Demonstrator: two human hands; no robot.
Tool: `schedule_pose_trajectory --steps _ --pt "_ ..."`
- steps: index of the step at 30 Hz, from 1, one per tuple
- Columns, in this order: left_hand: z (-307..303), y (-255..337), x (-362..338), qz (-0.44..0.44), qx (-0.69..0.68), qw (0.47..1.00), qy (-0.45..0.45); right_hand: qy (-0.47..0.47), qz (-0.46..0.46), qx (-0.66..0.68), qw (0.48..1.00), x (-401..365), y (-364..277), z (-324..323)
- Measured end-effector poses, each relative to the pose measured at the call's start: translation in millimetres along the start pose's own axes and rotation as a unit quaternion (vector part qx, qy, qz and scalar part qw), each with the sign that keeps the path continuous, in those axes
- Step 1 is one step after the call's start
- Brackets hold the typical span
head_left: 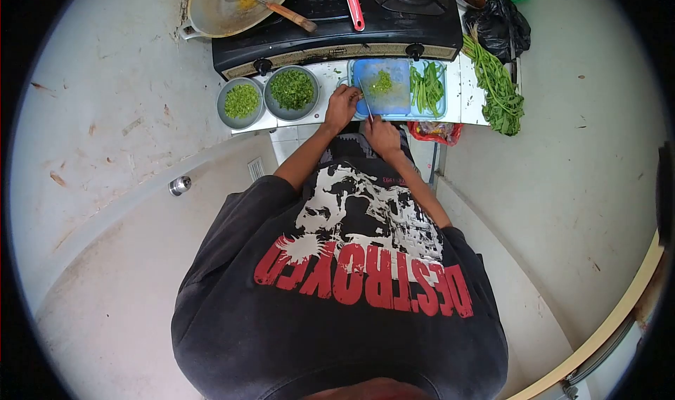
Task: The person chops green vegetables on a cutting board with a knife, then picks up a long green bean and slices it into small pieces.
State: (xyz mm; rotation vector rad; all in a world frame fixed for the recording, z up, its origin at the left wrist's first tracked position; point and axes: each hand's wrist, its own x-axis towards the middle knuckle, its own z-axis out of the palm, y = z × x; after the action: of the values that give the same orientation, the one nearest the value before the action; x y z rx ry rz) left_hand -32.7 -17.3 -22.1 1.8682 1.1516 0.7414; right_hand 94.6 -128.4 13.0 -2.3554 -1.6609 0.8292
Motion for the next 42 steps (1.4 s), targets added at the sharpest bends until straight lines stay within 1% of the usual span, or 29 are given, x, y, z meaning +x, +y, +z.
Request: schedule_pose_trajectory --steps 4,7,9,10,12,19,25,30,33,37,40,42 --pt "-2.2 3.5 0.0 0.008 -0.001 1.0 -0.001 0.013 -0.012 -0.015 1.0 -7.6 4.6 -2.1" --pt "-3.4 5.6 1.1 0.018 0.01 1.0 0.0 -0.005 0.002 0.003 1.0 11.0 3.0 4.6" --pt "-4.0 6.8 -0.1 0.037 0.019 0.999 0.011 0.025 -0.009 0.008 1.0 21.7 -0.1 11.9" --pt "-4.4 6.9 -0.3 0.029 0.019 0.999 0.003 0.04 -0.013 0.01 0.999 24.0 -0.2 14.4" --pt "-4.6 6.1 0.4 0.012 0.018 1.0 -0.012 0.032 -0.011 0.012 0.999 21.8 1.9 13.4" --pt "-4.0 6.4 -0.1 0.007 0.006 1.0 -0.009 -0.015 0.027 -0.01 0.999 -0.3 9.3 0.2" --pt "-4.0 4.8 0.6 0.025 0.016 0.999 -0.014 0.005 -0.005 0.035 0.999 14.5 -4.3 0.3" --pt "-5.4 5.0 1.2 0.028 0.039 0.999 -0.016 0.005 -0.008 0.027 1.0 37.5 -14.3 -2.2" --pt "-4.3 5.3 0.2 0.02 0.028 0.999 -0.006 0.01 -0.011 0.024 1.0 40.6 -16.5 -2.4" --pt "-5.3 4.8 1.7 0.018 0.039 0.999 -0.022 0.021 -0.011 0.014 1.0 30.1 -11.1 0.2" --pt "-7.0 9.3 1.7 0.008 0.025 0.999 -0.028 -0.003 -0.001 0.012 1.0 9.3 -4.0 -0.8" --pt "-8.0 9.8 1.5 0.01 0.015 1.0 -0.024 0.003 0.002 -0.006 1.0 -0.4 -0.5 -0.9"
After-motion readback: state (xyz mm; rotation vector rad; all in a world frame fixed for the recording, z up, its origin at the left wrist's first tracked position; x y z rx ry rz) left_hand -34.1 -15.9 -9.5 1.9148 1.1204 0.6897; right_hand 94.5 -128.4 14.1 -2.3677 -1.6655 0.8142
